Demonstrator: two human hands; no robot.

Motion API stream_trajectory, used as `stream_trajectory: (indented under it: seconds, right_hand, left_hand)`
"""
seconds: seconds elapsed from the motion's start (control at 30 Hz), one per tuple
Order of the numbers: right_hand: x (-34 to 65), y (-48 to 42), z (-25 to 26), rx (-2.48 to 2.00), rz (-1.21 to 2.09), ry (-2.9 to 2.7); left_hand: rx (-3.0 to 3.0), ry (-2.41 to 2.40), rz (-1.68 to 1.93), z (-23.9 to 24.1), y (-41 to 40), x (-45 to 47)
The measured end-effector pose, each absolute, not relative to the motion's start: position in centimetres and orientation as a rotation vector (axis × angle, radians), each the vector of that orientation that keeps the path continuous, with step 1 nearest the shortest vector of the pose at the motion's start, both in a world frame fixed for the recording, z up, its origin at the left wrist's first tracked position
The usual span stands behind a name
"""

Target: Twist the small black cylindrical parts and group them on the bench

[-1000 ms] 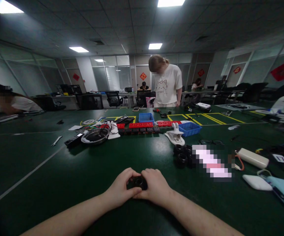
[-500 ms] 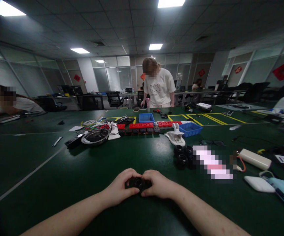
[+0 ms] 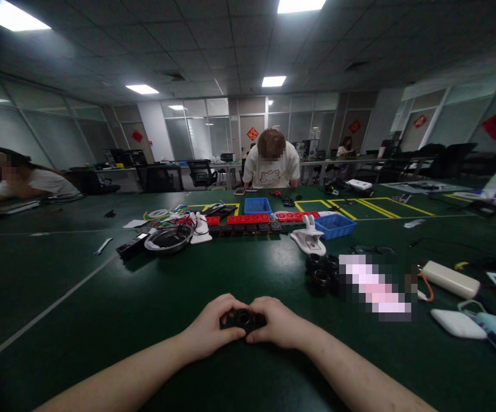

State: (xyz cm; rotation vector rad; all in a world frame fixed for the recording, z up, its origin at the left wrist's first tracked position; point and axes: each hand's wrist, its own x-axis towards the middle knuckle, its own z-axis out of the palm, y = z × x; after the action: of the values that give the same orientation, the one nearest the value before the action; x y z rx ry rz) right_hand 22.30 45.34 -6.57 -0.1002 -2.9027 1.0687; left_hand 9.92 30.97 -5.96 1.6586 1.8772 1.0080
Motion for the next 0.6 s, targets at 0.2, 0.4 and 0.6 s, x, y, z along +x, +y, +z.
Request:
stream_trajectory:
  seconds: [0.2,0.4,0.6]
  right_hand:
    - [22.0,44.6,-7.0,-0.368,1.013,-2.866]
    - [21.6,43.3,-7.4,-0.573,0.785,-2.829]
    - [21.7,42.5,-7.3,-0.594,0.591,-2.801]
  left_hand:
    - [1.621,1.917,1.061,-6.3,30.9,10.2]
    - [1.490,2.044,1.119,-6.8,31.0,10.8]
    - [1.489,2.035,1.133,-6.7,31.2,10.5]
